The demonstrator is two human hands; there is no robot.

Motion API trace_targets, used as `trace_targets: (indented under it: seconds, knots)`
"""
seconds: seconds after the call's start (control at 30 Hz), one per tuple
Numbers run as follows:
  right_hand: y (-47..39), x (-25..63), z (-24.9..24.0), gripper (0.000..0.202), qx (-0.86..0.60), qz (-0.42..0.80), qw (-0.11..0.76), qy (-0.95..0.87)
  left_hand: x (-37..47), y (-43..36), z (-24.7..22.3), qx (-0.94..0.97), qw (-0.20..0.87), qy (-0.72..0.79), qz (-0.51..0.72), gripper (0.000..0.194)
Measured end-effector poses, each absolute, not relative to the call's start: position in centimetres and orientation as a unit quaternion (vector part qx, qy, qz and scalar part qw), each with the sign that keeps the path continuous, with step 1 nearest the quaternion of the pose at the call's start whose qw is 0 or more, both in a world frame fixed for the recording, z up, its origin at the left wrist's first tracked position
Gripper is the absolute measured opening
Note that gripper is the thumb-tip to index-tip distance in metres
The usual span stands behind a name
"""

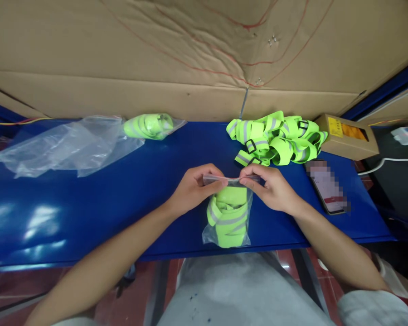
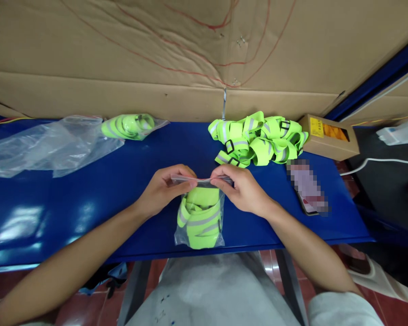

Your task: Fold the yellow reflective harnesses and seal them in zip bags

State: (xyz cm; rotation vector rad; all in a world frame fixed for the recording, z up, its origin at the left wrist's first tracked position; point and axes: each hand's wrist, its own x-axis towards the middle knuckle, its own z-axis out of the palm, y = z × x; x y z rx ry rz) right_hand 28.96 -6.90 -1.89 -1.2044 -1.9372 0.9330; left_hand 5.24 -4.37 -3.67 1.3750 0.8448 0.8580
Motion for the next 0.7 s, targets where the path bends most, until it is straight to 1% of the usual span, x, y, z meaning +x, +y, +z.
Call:
trace_targets:
  seconds: [0.1, 0.23, 0.37, 0.47, 0.57, 0.63, 0.7]
  knots:
    - [-7.3, 28.3, -2.3, 0.013, -0.446, 0.329, 0.348, -0.756, 5.3, -4.4, -3.4, 0.605, 0.630, 0.364, 0.323, 0.029]
    - [-7.0, 28.4, -2.4, 0.014, -0.425, 0.356, 0.348, -0.756, 5.6, -5.0, -3.2, 0.629, 0.581, 0.356, 0.374, 0.025]
    - [-6.4, 29.1, -2.0, 0.020, -0.432, 0.397, 0.325, -0.742, 5.8, -5.1, -3.3, 0.639, 0.554, 0.351, 0.402, 0.025]
    - [-6.4, 29.4, -1.8, 0.019, -0.450, 0.394, 0.309, -0.739, 5.4, -4.3, -3.2, 0.642, 0.572, 0.349, 0.373, 0.024]
    - [-6.7, 29.4, -1.9, 0.020, -0.494, 0.353, 0.324, -0.725, 4.7, -3.3, -3.1, 0.672, 0.590, 0.327, 0.305, 0.029]
    - [-6.8, 29.4, -2.1, 0.022, -0.514, 0.341, 0.329, -0.715, 4.2, -2.8, -3.1, 0.700, 0.570, 0.322, 0.284, 0.033]
    - [-6.7, 29.6, -2.1, 0.022, -0.508, 0.349, 0.328, -0.716, 4.0, -2.6, -3.2, 0.719, 0.538, 0.332, 0.289, 0.036]
